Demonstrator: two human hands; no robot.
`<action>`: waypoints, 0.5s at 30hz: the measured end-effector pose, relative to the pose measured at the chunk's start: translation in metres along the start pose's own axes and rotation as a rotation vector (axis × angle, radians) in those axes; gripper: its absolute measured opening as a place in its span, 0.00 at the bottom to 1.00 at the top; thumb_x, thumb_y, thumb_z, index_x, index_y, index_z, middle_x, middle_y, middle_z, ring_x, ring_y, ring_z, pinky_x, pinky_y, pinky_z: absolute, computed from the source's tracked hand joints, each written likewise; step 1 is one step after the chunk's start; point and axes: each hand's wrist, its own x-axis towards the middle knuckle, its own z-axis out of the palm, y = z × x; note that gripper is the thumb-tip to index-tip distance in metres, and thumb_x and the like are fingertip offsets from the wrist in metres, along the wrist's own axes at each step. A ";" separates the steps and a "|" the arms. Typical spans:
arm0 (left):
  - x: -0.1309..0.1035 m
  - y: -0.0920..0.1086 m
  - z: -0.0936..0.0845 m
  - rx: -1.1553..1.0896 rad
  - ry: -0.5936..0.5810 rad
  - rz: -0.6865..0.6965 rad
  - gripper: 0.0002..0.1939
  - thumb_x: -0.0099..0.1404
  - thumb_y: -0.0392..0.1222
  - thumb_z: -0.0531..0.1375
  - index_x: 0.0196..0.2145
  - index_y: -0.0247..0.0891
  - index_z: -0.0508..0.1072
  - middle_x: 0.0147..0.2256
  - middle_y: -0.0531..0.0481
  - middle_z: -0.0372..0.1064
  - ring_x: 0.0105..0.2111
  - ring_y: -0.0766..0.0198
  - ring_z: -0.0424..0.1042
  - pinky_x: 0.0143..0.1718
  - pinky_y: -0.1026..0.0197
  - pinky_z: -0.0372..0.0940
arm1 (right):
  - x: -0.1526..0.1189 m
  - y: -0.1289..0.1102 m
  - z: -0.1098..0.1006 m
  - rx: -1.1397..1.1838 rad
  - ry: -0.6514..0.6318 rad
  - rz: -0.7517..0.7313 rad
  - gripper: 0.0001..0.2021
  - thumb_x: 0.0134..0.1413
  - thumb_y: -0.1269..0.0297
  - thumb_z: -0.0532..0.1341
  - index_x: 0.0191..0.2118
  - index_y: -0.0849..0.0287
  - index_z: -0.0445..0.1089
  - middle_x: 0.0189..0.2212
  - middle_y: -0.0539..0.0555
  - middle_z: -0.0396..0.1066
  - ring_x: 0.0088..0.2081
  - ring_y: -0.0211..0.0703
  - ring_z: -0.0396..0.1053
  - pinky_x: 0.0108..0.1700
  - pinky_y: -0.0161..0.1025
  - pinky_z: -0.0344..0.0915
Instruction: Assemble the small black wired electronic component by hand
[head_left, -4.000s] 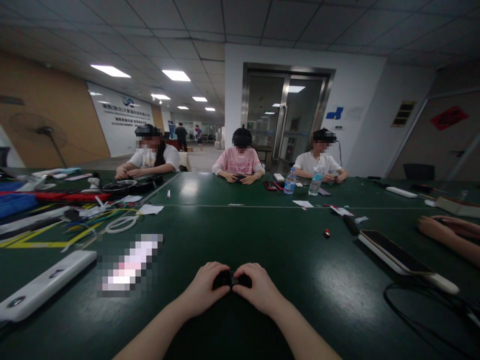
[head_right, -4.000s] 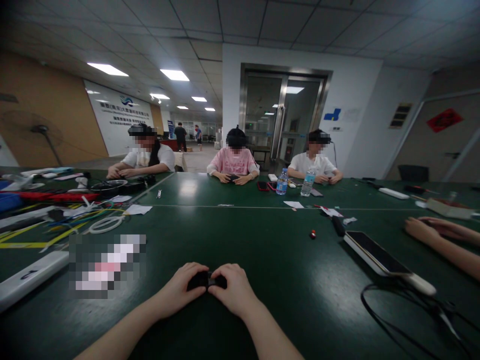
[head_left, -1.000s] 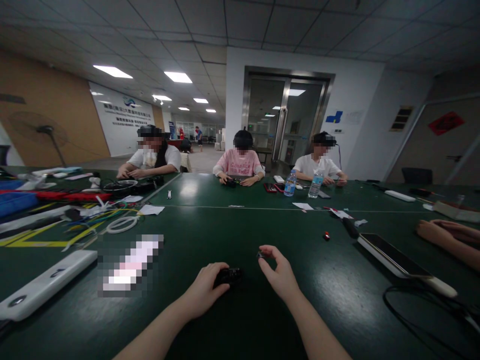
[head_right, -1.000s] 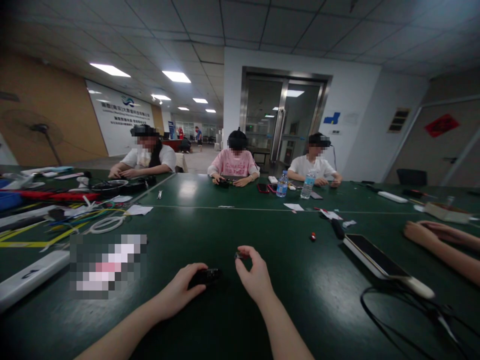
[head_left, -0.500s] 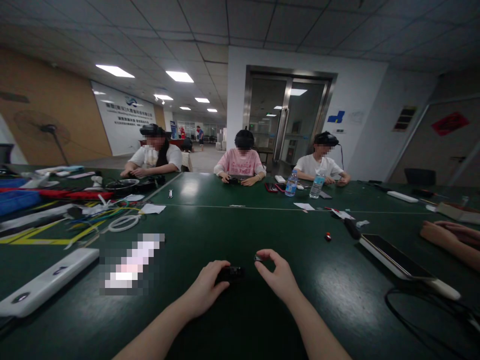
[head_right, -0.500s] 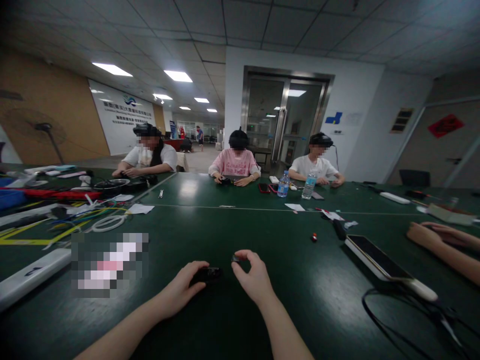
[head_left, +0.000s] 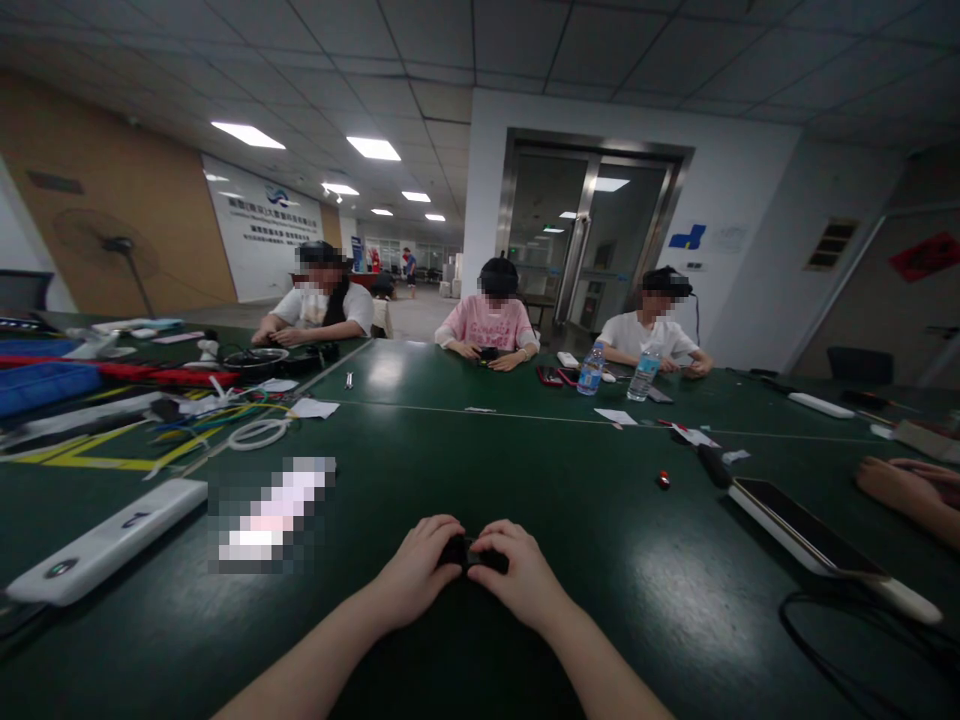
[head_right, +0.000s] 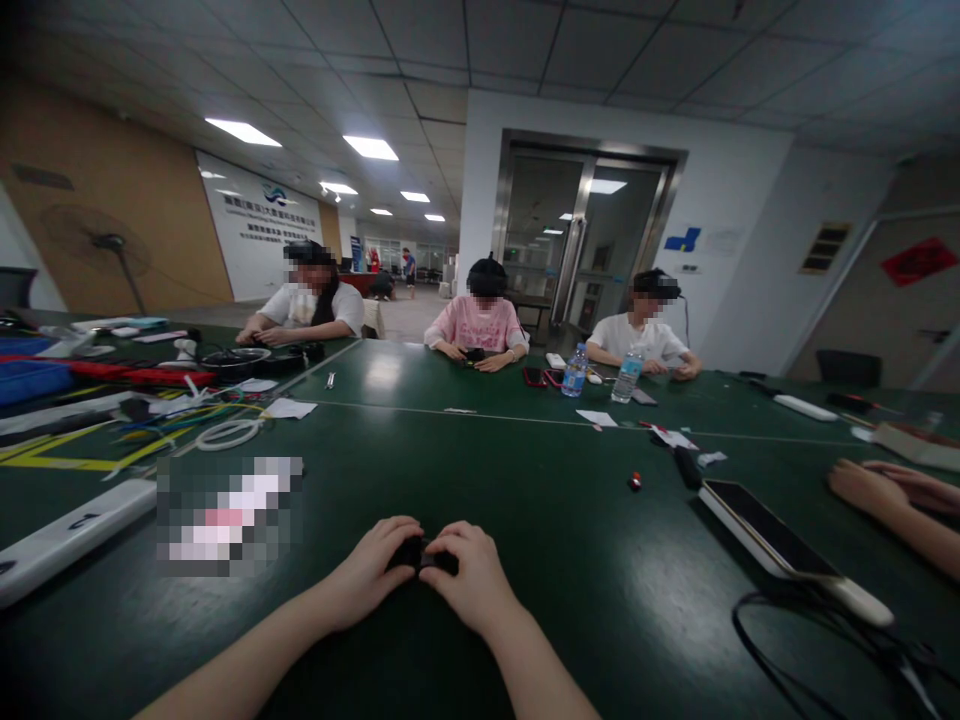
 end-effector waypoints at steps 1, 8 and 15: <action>0.000 0.001 0.000 0.003 -0.003 0.003 0.19 0.58 0.39 0.57 0.49 0.43 0.64 0.51 0.47 0.60 0.52 0.55 0.59 0.54 0.51 0.56 | 0.000 0.000 0.000 -0.012 -0.010 0.011 0.09 0.44 0.60 0.63 0.36 0.49 0.72 0.42 0.49 0.66 0.47 0.46 0.62 0.50 0.46 0.57; 0.000 0.002 0.000 0.026 0.001 0.011 0.19 0.58 0.38 0.58 0.48 0.42 0.64 0.50 0.46 0.62 0.51 0.55 0.60 0.53 0.52 0.56 | -0.001 -0.002 0.001 -0.045 -0.006 -0.022 0.10 0.45 0.63 0.62 0.37 0.48 0.71 0.42 0.48 0.68 0.46 0.46 0.63 0.51 0.46 0.56; 0.001 0.000 0.001 0.034 0.000 0.012 0.18 0.58 0.39 0.57 0.47 0.41 0.65 0.49 0.45 0.63 0.50 0.54 0.61 0.52 0.51 0.56 | -0.002 0.000 0.000 -0.043 -0.005 -0.043 0.15 0.42 0.64 0.64 0.40 0.48 0.70 0.43 0.49 0.68 0.47 0.47 0.63 0.52 0.47 0.56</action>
